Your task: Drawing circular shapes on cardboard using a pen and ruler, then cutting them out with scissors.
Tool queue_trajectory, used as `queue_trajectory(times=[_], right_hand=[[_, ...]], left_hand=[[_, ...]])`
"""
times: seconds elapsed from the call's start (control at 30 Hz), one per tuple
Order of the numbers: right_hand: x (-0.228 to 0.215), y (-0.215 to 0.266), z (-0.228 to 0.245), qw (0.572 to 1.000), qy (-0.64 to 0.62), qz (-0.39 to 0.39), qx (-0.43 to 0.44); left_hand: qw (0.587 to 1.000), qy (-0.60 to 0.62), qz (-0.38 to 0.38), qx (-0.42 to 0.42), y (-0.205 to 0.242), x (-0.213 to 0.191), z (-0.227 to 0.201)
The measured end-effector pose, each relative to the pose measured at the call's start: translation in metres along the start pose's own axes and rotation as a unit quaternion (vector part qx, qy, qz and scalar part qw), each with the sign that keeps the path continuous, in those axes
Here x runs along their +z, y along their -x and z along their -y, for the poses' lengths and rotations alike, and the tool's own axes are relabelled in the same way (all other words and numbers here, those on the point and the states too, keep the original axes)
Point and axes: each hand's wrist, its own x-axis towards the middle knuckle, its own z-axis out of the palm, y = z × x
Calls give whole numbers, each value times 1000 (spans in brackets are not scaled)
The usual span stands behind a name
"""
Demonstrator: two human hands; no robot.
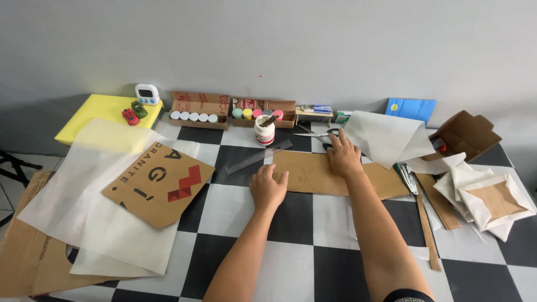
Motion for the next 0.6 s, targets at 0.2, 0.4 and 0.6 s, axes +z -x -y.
queue_trajectory(times=[0.2, 0.4, 0.6], right_hand=[[19, -18, -10, 995, 89, 54, 1], [63, -55, -49, 998, 54, -27, -26], [33, -44, -27, 992, 110, 58, -12]], left_hand=[[967, 232, 39, -100, -4, -22, -10], [863, 451, 103, -200, -3, -6, -3], [918, 357, 60, -163, 8, -27, -19]])
